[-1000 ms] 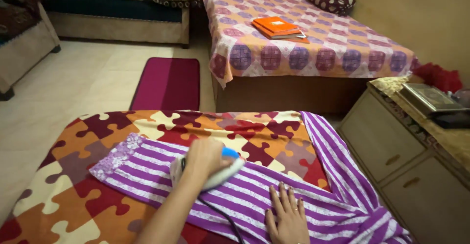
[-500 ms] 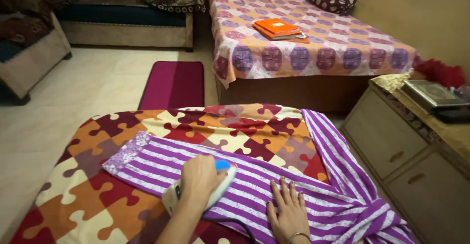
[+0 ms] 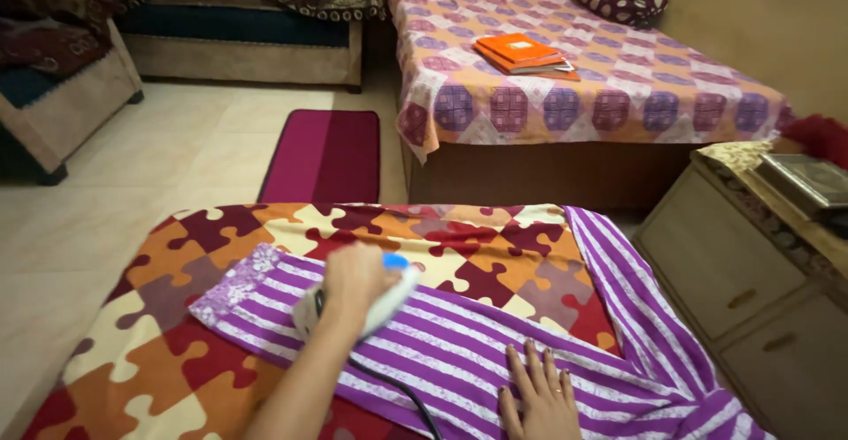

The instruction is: The recorder irons a purple and white striped garment on a bed.

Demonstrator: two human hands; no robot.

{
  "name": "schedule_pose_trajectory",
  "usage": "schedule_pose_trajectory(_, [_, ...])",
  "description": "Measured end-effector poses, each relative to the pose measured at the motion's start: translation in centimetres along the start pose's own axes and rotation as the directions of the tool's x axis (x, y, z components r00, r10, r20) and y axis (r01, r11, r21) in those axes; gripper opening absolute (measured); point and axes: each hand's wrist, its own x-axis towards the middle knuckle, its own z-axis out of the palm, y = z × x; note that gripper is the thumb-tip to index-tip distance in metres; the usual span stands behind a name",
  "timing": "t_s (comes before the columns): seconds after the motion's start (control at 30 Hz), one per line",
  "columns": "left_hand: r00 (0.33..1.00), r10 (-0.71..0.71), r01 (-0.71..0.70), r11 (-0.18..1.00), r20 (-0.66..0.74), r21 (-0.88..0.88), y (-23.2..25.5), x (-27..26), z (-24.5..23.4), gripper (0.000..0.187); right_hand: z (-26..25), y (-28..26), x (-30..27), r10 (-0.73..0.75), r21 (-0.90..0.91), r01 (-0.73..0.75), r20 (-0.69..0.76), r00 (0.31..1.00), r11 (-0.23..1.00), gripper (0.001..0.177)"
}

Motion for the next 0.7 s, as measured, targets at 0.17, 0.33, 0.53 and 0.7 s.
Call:
schedule_pose_trajectory(0.17, [0.954, -0.280, 0.285, 0.958, -0.103, 0.038, -2.4, 3.7, 1.8, 0.045, -0.7, -0.3, -0.6, -0.043, 0.031, 0.047, -0.111, 0.993, 0.998, 0.074])
schedule_pose_trajectory(0.33, [0.898, -0.437, 0.436, 0.899, -0.047, -0.039, -3.0, -0.5, -0.3, 0.048, -0.3, -0.2, -0.4, -0.040, 0.060, 0.049, -0.134, 0.990, 0.997, 0.076])
schedule_pose_trajectory(0.53, [0.966, -0.250, 0.256, 0.962, 0.066, -0.093, -3.2, -11.4, -3.1, 0.052, 0.9, 0.5, -0.2, -0.056, 0.046, 0.063, -0.146, 0.988, 0.997, 0.077])
schedule_pose_trajectory(0.7, [0.988, -0.116, 0.128, 0.986, 0.105, -0.111, -3.1, -12.8, -4.4, 0.058, 1.5, 0.8, 0.0, -0.036, 0.015, 0.038, -0.122, 0.992, 0.999, 0.077])
